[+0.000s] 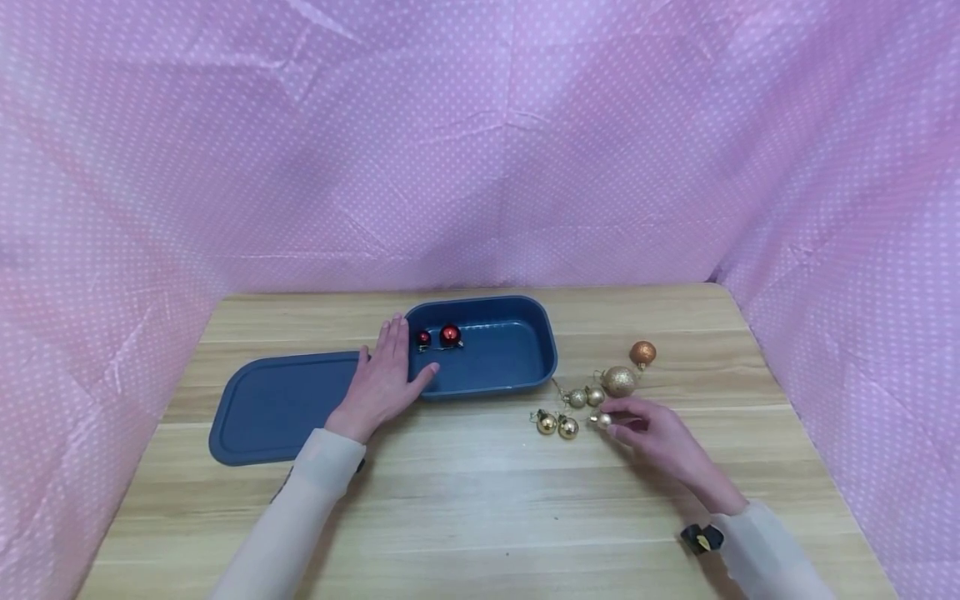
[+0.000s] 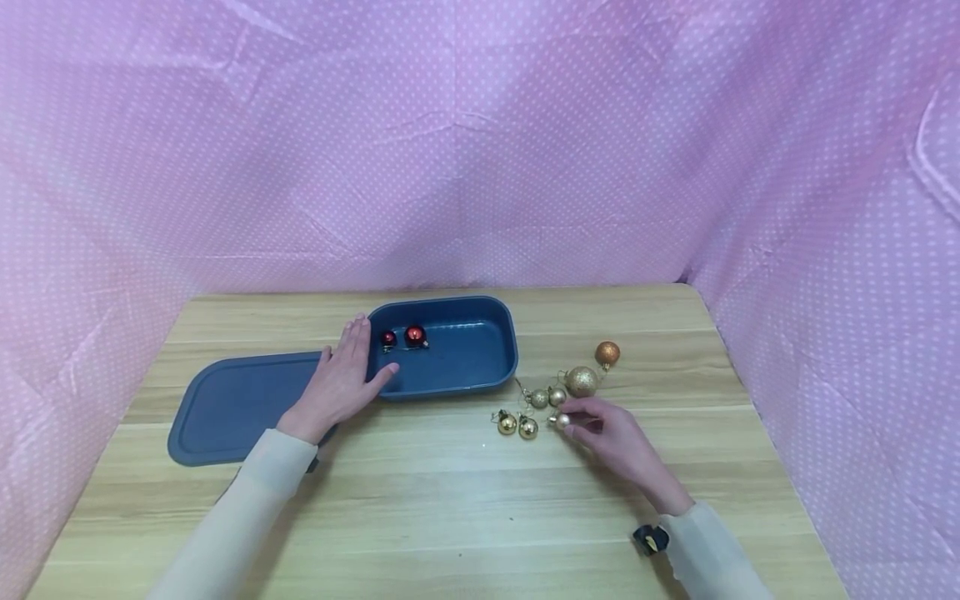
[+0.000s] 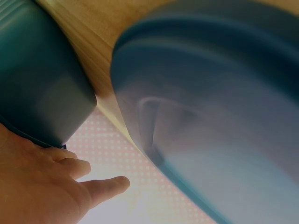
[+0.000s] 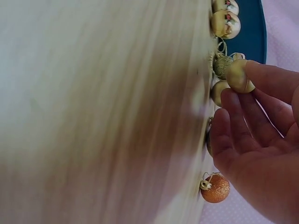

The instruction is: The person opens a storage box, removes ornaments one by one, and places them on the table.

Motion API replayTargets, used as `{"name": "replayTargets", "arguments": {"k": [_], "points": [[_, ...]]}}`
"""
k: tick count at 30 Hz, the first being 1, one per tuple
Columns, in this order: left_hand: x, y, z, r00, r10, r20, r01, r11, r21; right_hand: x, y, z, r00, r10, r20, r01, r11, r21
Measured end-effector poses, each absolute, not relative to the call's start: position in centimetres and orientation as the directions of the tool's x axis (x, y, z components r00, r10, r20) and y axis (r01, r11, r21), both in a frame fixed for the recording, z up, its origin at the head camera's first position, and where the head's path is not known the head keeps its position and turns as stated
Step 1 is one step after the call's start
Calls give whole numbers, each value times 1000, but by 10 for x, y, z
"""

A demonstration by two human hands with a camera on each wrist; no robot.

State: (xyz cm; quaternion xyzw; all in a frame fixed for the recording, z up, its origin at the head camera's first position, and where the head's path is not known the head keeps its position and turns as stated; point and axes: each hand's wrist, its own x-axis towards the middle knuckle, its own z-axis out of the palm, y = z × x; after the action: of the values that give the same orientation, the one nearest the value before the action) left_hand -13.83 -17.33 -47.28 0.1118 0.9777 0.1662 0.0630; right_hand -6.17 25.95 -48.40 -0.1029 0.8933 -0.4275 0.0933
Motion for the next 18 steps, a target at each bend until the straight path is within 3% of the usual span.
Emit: {"name": "replayTargets", "arguments": {"k": [18], "points": [[-139, -173, -474, -967, 242, -80, 202, 920, 337, -64, 259, -489, -948, -312, -62, -170, 662, -730]]}}
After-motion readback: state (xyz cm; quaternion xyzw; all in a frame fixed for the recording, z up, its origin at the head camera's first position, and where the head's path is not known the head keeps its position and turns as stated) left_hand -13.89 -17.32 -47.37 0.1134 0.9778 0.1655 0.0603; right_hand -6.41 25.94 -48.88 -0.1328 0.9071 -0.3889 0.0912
